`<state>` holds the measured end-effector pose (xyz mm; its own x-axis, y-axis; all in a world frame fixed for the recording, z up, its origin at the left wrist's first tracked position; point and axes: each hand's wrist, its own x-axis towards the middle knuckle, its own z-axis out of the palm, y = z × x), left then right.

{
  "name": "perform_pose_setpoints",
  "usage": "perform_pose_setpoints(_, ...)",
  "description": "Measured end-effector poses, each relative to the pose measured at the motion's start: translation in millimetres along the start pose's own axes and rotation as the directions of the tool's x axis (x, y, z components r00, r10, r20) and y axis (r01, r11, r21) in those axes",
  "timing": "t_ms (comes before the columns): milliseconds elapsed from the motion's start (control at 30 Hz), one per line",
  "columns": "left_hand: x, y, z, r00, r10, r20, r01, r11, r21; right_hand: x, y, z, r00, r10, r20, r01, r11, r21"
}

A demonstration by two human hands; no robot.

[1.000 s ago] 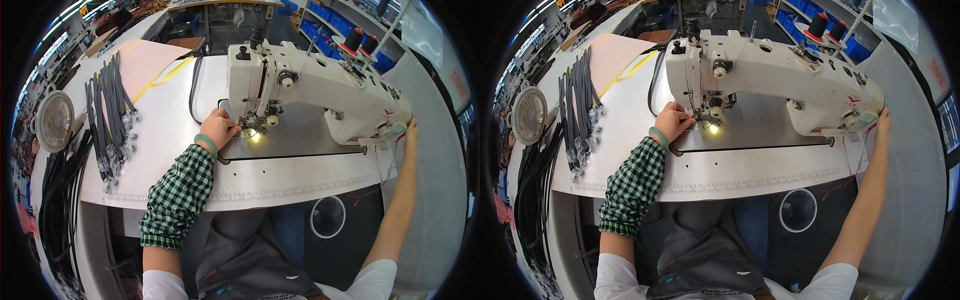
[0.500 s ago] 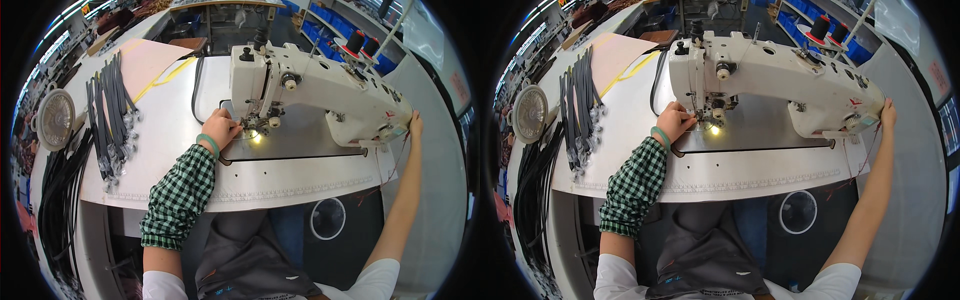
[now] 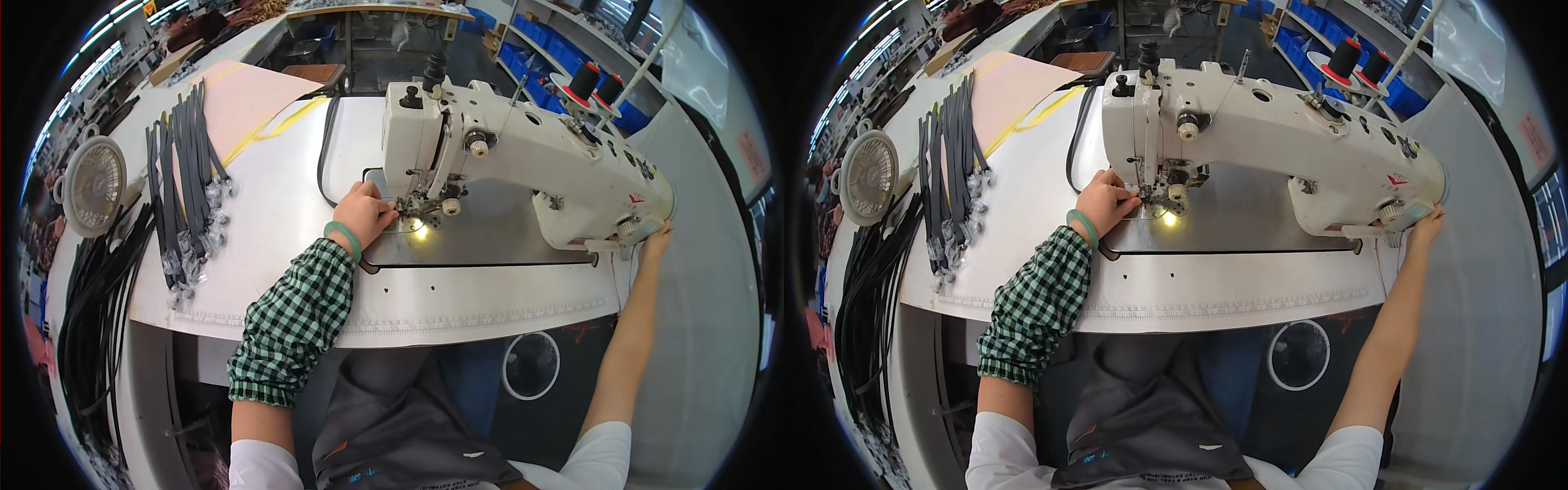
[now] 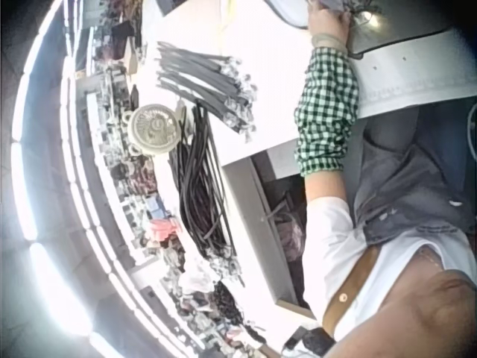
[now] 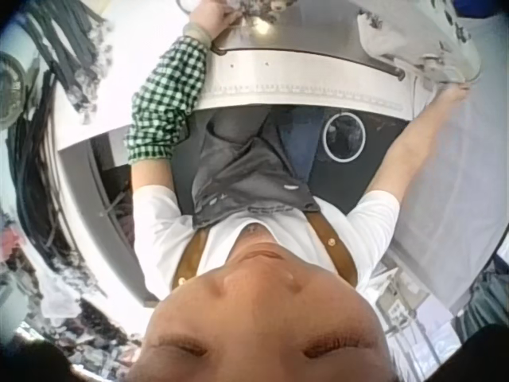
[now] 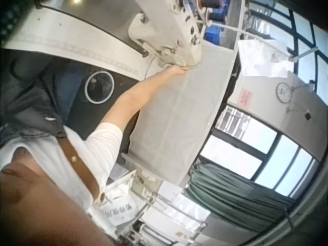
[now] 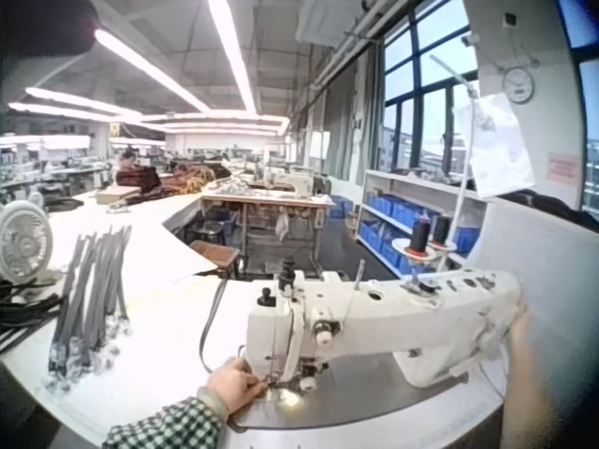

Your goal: The person operates an industrial sewing machine to stitch long black straps. They feed each strap through the machine, guide it under the needle, and cut the thread after each piece. The finished straps are placed on the table to the left.

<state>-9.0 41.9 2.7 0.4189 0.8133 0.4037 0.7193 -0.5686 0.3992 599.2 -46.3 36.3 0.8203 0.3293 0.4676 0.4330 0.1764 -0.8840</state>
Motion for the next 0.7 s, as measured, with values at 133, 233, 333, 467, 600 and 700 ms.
perform_pose_setpoints(133, -2.3, -14.0, 1.5, 0.991, 0.079, -0.105, -0.089, 0.991, -0.098, -3.6, 1.6, -12.2, 0.998, 0.031, 0.049, -0.039, 0.983, 0.182)
perform_pose_setpoints(233, -14.8, -38.3, -35.3, 0.985, 0.12, -0.123, -0.103, 0.985, 0.138, -6.8, -10.2, -28.7, 0.999, -0.032, -0.018, 0.027, 0.971, -0.236)
perform_pose_setpoints(333, -45.1, -16.6, -68.4, 0.976, -0.064, 0.206, -0.005, 0.948, 0.32, -62.8, -59.8, -6.1, 0.963, -0.26, -0.074, 0.202, 0.875, -0.44)
perform_pose_setpoints(467, -60.6, 39.1, -37.6, 0.932, 0.01, 0.362, 0.098, 0.955, -0.28, -184.1, -106.0, 38.3, 0.901, -0.389, 0.194, 0.388, 0.921, 0.042)
perform_pose_setpoints(600, -41.3, 61.6, -6.9, 0.737, -0.101, 0.668, 0.632, 0.456, -0.627, -303.1, -158.6, 89.7, 0.031, -0.666, 0.745, 0.652, 0.579, 0.489)
perform_pose_setpoints(700, -32.4, 59.5, -18.7, 0.801, -0.049, 0.597, 0.359, 0.837, -0.413, -357.1, -175.7, 106.5, -0.19, -0.687, 0.701, 0.503, 0.545, 0.67)
